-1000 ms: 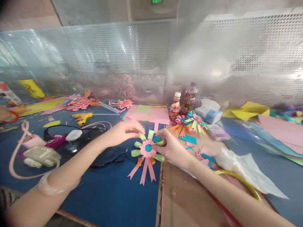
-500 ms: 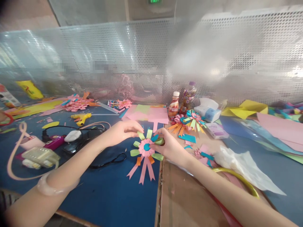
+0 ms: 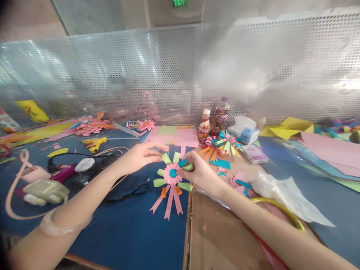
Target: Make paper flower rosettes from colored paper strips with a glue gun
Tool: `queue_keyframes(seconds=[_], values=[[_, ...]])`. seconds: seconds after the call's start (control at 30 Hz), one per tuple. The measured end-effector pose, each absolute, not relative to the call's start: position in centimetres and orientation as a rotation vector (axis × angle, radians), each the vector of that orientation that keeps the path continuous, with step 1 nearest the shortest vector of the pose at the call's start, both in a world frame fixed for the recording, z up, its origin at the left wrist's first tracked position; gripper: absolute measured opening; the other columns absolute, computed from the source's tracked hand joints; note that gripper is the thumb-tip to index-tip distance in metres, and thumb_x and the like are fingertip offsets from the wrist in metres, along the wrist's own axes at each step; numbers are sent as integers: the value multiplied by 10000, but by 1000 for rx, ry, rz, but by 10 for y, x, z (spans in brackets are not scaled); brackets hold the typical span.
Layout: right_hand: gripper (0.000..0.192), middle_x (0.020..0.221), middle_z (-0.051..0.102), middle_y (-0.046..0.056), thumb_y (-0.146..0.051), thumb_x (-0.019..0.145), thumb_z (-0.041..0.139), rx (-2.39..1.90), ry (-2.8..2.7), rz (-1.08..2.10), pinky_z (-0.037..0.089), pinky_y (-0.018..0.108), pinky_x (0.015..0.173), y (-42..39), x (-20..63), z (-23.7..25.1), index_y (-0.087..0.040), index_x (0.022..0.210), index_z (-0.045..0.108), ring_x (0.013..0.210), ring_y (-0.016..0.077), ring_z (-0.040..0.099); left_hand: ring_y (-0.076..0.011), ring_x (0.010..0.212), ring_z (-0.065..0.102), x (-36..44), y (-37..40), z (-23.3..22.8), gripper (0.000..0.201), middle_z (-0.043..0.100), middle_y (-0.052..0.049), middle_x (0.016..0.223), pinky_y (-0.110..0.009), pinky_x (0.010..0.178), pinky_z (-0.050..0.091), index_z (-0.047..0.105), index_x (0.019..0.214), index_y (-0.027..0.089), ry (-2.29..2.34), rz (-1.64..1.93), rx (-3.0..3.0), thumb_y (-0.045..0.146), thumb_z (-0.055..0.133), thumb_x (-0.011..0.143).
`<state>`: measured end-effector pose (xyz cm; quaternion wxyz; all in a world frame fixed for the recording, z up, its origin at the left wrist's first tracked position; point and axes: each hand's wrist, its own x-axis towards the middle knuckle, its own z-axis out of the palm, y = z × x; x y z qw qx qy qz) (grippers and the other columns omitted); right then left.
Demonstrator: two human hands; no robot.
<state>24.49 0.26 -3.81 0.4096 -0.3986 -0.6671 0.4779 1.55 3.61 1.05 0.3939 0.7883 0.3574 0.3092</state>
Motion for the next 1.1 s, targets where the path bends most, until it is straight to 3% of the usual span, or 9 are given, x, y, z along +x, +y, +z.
queue_keyframes(seconds=[0.2,0.43,0.73,0.87,1.1], values=[[327,883,608,-1,-332,756,661,-968,-1684,1196,502,303,691,3,245,-32,-243,979,439,782,155,621,-169,931,623,19,35,13,360,531,-84,1273,-360,848,519,526,1184,200,914,833,1912,281,566,836],[325,857,589,-12,-347,755,661,-919,-1646,1216,488,280,665,1,244,-27,-241,946,421,739,136,605,-164,904,618,26,28,16,417,551,-117,1220,-327,814,528,489,1203,151,891,855,1694,299,594,828],[314,828,555,-30,-286,746,667,-896,-1632,1193,448,262,657,3,241,-26,-237,915,407,705,114,550,-182,937,620,29,21,16,397,566,-88,1210,-318,827,503,552,1161,190,1028,778,1749,446,506,862],[306,810,547,-35,-289,751,659,-896,-1635,1196,422,244,610,4,242,-28,-234,913,405,655,101,518,-184,907,616,30,19,15,447,625,-66,1105,-323,830,485,541,1190,195,1018,740,1810,432,586,814],[291,785,520,-44,-262,752,656,-888,-1646,1178,399,225,580,7,242,-31,-229,908,413,636,90,488,-168,832,617,33,18,13,408,609,-48,978,-326,795,493,489,1207,212,1002,792,1822,371,564,839]])
